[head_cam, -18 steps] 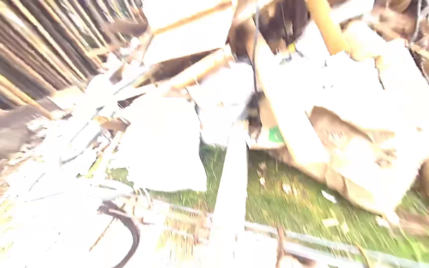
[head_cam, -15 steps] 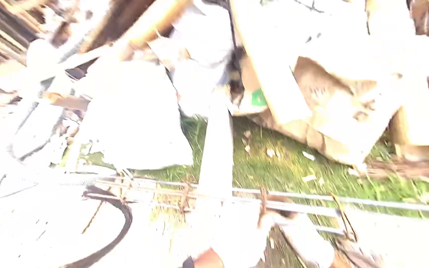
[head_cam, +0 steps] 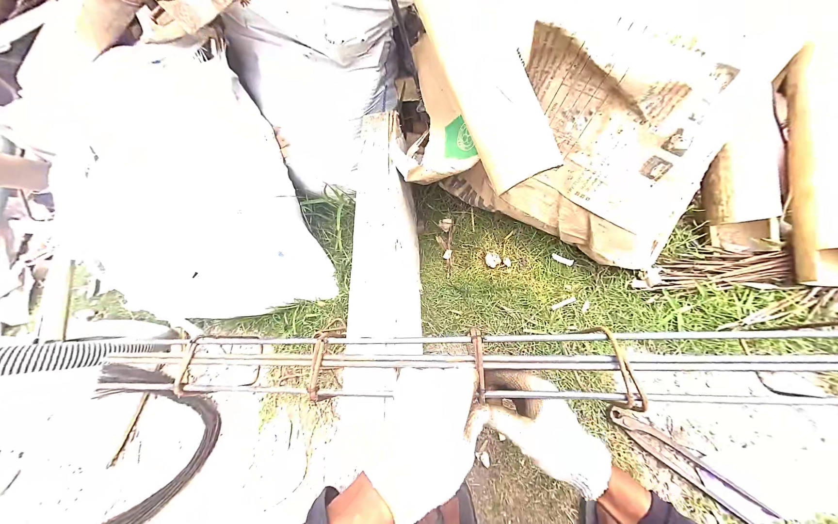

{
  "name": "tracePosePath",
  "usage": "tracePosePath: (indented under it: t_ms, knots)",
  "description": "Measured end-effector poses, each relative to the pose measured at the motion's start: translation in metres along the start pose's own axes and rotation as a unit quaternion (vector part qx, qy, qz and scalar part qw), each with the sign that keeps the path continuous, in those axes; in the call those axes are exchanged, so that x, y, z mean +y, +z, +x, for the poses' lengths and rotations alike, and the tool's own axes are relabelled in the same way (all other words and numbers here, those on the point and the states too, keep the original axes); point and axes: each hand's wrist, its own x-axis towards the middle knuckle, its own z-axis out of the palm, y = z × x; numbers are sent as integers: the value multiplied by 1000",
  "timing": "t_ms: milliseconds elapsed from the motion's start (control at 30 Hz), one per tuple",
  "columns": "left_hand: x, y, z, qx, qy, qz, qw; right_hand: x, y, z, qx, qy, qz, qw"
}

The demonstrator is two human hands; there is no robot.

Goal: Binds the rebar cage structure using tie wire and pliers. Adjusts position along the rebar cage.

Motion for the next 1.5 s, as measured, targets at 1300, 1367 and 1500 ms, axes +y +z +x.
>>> tracePosePath:
  t_ms: [1300, 1367, 1500]
  knots:
    - [-9, 0, -36, -107, -141, -529, 830, -60, 8, -31, 11, 151, -188, 970]
    - [-5, -4, -39, -127, -128, -488, 854, -76, 9, -31, -18, 183, -159, 970]
    - [4, -3, -43, -155, -32, -405, 901, -81, 21, -30, 12, 206, -78, 975]
